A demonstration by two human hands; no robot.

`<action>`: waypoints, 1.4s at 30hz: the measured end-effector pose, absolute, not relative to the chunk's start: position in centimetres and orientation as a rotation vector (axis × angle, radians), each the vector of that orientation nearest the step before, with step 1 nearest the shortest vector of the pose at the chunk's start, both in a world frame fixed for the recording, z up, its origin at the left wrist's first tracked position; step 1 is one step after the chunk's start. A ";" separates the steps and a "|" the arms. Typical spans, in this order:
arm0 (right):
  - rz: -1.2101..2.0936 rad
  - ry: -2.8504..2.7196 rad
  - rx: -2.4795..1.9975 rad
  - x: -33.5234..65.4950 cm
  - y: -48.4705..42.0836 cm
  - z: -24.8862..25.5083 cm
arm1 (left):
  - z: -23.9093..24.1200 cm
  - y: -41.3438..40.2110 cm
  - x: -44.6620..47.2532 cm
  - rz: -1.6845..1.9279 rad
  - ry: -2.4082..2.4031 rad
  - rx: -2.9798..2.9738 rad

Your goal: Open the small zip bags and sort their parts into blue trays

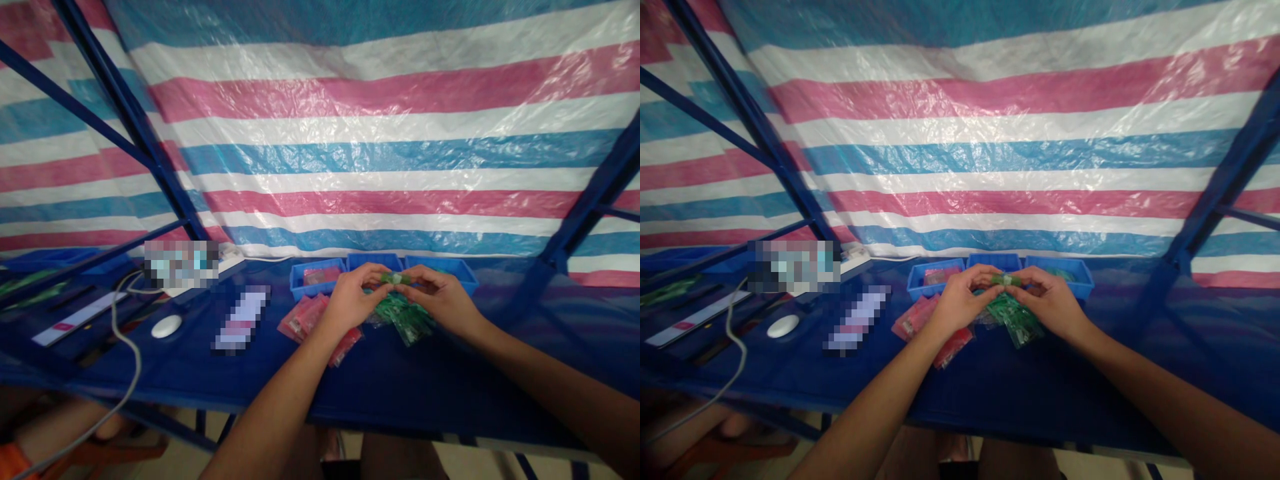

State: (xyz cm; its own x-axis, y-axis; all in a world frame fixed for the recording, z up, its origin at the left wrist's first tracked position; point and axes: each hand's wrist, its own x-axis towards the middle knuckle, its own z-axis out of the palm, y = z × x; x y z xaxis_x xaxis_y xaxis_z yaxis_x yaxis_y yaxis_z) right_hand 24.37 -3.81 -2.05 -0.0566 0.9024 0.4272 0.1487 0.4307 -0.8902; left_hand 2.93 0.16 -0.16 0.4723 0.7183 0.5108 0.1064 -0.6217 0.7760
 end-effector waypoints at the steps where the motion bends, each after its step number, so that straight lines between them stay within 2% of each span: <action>1: 0.819 -1.509 -0.965 24.4 -3.8 -2.0 | -0.2 0.2 2.9 1.153 0.693 2.056; 10: 0.890 -1.461 -1.019 24.4 -3.9 -2.1 | 0.3 0.1 2.8 1.201 0.699 2.162; 16: 0.651 -1.406 -1.019 25.1 -3.5 -2.4 | 0.8 -0.4 2.6 1.101 0.764 2.099; 21: 0.496 -1.587 -0.987 24.9 -4.1 -1.8 | 0.7 -0.5 2.8 1.052 0.588 1.811; 28: 0.386 -1.740 -0.961 24.8 -4.0 -1.6 | 0.5 -0.1 2.8 1.044 0.643 1.801; 34: 0.541 -1.794 -0.907 24.4 -4.0 -1.9 | -0.2 0.8 2.8 1.128 0.709 1.759; 42: 0.792 -1.465 -0.874 24.4 -3.5 -2.9 | -0.6 0.8 3.2 1.179 0.660 1.767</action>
